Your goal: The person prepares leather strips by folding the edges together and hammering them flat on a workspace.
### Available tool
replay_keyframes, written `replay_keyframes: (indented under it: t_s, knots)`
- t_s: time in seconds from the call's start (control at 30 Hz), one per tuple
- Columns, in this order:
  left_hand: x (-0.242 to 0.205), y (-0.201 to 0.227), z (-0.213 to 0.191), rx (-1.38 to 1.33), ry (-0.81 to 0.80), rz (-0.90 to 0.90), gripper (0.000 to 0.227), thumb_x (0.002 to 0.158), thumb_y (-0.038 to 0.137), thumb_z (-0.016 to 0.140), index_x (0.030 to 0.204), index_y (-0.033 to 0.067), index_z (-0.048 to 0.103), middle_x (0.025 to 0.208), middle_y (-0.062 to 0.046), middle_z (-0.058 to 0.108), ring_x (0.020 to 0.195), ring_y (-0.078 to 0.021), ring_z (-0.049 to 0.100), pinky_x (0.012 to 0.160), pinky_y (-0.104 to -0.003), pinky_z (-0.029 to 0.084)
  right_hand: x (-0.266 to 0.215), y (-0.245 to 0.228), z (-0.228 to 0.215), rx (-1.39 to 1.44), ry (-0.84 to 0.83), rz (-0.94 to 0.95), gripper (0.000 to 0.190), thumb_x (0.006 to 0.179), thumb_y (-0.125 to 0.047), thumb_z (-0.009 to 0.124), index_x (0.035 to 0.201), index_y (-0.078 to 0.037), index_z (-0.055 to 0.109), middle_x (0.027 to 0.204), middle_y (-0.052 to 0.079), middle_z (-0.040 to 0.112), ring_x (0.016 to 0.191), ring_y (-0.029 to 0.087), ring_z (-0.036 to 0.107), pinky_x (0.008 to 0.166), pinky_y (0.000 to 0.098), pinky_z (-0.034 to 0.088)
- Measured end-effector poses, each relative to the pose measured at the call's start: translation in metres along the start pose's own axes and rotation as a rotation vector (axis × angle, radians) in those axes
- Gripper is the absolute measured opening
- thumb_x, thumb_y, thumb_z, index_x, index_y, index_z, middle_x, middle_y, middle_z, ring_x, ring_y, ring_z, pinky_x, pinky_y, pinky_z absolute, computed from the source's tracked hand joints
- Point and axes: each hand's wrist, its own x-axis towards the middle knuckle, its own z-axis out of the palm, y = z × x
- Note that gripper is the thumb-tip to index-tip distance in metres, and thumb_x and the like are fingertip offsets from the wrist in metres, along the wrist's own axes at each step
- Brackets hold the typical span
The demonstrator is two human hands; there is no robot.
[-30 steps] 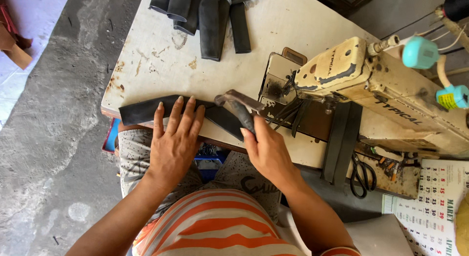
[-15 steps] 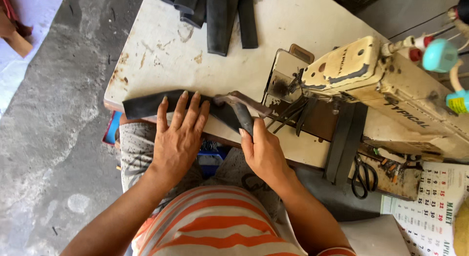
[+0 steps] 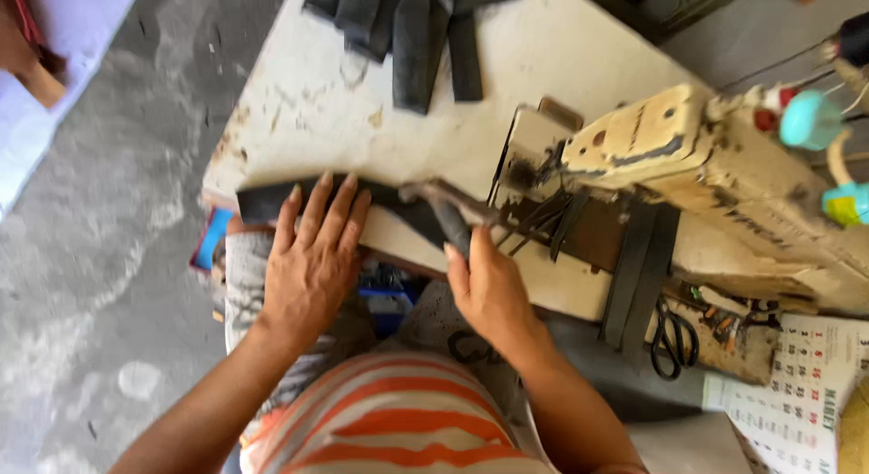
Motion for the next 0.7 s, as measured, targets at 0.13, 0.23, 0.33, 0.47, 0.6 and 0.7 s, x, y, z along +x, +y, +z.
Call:
replay_keyframes:
  t_s: [0.13, 0.23, 0.33, 0.47, 0.6, 0.7]
  knots:
    - [0.003, 0.001, 0.001, -0.035, 0.166, 0.013, 0.063, 0.093, 0.024, 0.069, 0.152, 0.0118, 0.052, 0.158, -0.011, 0.051, 0.15, -0.032, 0.042, 0.125, -0.053, 0.029, 0.003, -0.027, -0.013, 0.033, 0.263, -0.11, 0.034, 0.106, -0.024, 0.055, 0.12, 0.007, 0.056, 0.079, 0.029, 0.066, 0.065, 0.047, 0.069, 0.05, 0.047, 0.054]
    - [0.001, 0.002, 0.0, -0.035, 0.182, 0.014, 0.058, 0.095, 0.022, 0.066, 0.151, 0.0108, 0.053, 0.157, -0.012, 0.051, 0.15, -0.0332, 0.043, 0.124, -0.053, 0.03, -0.002, -0.008, 0.012, -0.006, 0.259, -0.132, 0.034, 0.105, -0.024, 0.054, 0.116, 0.008, 0.057, 0.073, 0.025, 0.064, 0.056, 0.04, 0.067, 0.044, 0.0416, 0.051]
    - [0.004, 0.002, 0.0, -0.001, 0.198, 0.026, 0.059, 0.095, 0.022, 0.067, 0.151, 0.0118, 0.053, 0.157, -0.011, 0.051, 0.149, -0.0324, 0.043, 0.123, -0.053, 0.031, 0.002, -0.006, 0.003, -0.023, 0.144, -0.126, 0.03, 0.103, -0.025, 0.06, 0.106, 0.004, 0.062, 0.064, 0.024, 0.062, 0.048, 0.039, 0.065, 0.035, 0.0427, 0.046]
    - [0.001, 0.002, 0.002, -0.034, 0.171, 0.015, 0.061, 0.093, 0.024, 0.07, 0.15, 0.0113, 0.054, 0.156, -0.012, 0.051, 0.148, -0.033, 0.042, 0.123, -0.053, 0.03, -0.012, 0.021, 0.024, 0.119, 0.367, -0.199, 0.024, 0.104, -0.017, 0.056, 0.1, 0.006, 0.057, 0.067, 0.022, 0.059, 0.05, 0.032, 0.058, 0.042, 0.0388, 0.047]
    - [0.007, 0.001, 0.0, 0.004, 0.175, 0.017, 0.067, 0.088, 0.03, 0.075, 0.149, 0.0139, 0.054, 0.155, -0.01, 0.052, 0.148, -0.0306, 0.043, 0.122, -0.051, 0.03, 0.003, -0.001, 0.011, -0.069, 0.129, -0.175, 0.034, 0.104, -0.022, 0.057, 0.117, 0.009, 0.058, 0.067, 0.023, 0.064, 0.051, 0.039, 0.066, 0.039, 0.0434, 0.05]
    - [0.003, 0.0, 0.001, 0.0, 0.128, 0.01, 0.072, 0.086, 0.031, 0.075, 0.151, 0.0133, 0.051, 0.156, -0.011, 0.048, 0.149, -0.0313, 0.039, 0.123, -0.052, 0.028, -0.006, 0.013, 0.017, 0.055, 0.172, -0.122, 0.031, 0.104, -0.026, 0.06, 0.108, 0.004, 0.063, 0.067, 0.024, 0.063, 0.052, 0.038, 0.065, 0.041, 0.0398, 0.051]
